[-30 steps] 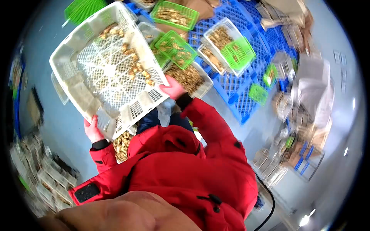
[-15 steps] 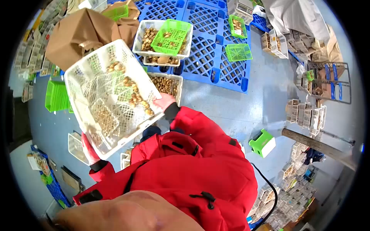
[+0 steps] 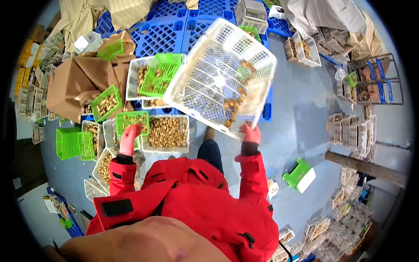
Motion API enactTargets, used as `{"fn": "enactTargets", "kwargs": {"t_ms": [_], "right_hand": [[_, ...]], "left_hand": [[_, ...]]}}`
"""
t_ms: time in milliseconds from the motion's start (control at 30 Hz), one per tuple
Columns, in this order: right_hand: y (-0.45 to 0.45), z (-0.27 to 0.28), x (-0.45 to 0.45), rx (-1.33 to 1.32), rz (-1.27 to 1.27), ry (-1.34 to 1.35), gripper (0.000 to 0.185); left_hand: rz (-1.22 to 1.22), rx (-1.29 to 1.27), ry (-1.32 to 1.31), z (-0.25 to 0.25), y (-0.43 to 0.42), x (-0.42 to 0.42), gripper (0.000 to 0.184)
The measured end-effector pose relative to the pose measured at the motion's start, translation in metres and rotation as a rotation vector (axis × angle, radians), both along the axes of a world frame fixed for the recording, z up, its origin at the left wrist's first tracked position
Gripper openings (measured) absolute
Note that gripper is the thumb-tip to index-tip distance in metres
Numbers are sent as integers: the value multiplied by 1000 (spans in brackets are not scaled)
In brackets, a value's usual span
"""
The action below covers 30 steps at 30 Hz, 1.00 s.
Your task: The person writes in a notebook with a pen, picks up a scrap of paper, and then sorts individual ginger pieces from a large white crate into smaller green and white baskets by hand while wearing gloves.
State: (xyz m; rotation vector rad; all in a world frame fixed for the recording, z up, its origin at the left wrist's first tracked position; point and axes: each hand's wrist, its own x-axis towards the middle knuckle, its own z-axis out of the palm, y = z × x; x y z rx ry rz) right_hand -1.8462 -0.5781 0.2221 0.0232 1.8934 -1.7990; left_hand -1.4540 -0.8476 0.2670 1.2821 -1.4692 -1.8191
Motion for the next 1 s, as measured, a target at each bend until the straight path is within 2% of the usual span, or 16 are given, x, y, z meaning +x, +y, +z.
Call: {"fn": "enactTargets", "kwargs": {"t_ms": [167, 233, 300, 333, 400, 433, 500, 533, 600, 667, 733, 767, 800, 900, 967, 1000], "right_hand": [[32, -46, -136, 287, -150, 62, 24], [19, -32, -173, 402, -193, 81, 25], [6, -51, -212, 259, -238, 38, 27], [-7, -52, -227, 328, -233, 60, 27], [-38, -47, -268, 462, -221, 109, 28], [-56, -42, -291, 482, -207, 124, 26], [-95, -34, -337, 518, -181, 157, 22], [-104, -51, -358, 411, -213, 95, 23], [-126, -72, -403, 511, -200, 103, 24], [-167, -16, -426, 600, -197, 160, 25], [-203, 12, -457, 628, -191, 171, 26], [-216, 26, -464, 636, -195, 173, 27], [-232, 40, -469, 581, -217, 140, 26], [-283, 80, -497, 430, -279, 57, 26], [-296, 54, -532, 370, -275, 75, 26], [-311, 51, -552, 346, -289, 46, 26]], "left_hand": [[185, 259, -199, -118, 4, -31, 34], [171, 397, -362, -129, 9, -33, 35], [217, 565, -365, -147, 10, -23, 32], [51, 388, -468, -166, 12, -8, 33], [116, 490, -465, -172, 5, -14, 36], [351, 771, -352, -167, -2, -28, 38], [296, 775, -299, -184, -25, -42, 42], [122, 745, -260, -176, -42, -60, 41], [225, 772, -317, -182, -113, -114, 38], [362, 842, -383, -170, -138, -159, 35], [-28, 598, -19, -129, -197, -202, 39], [169, 639, -219, -71, -223, -262, 43], [185, 621, -203, -39, -249, -295, 45], [136, 551, -52, -24, -319, -350, 44], [78, 499, -170, 20, -355, -420, 41], [-26, 481, -147, 12, -378, -441, 40]]}}
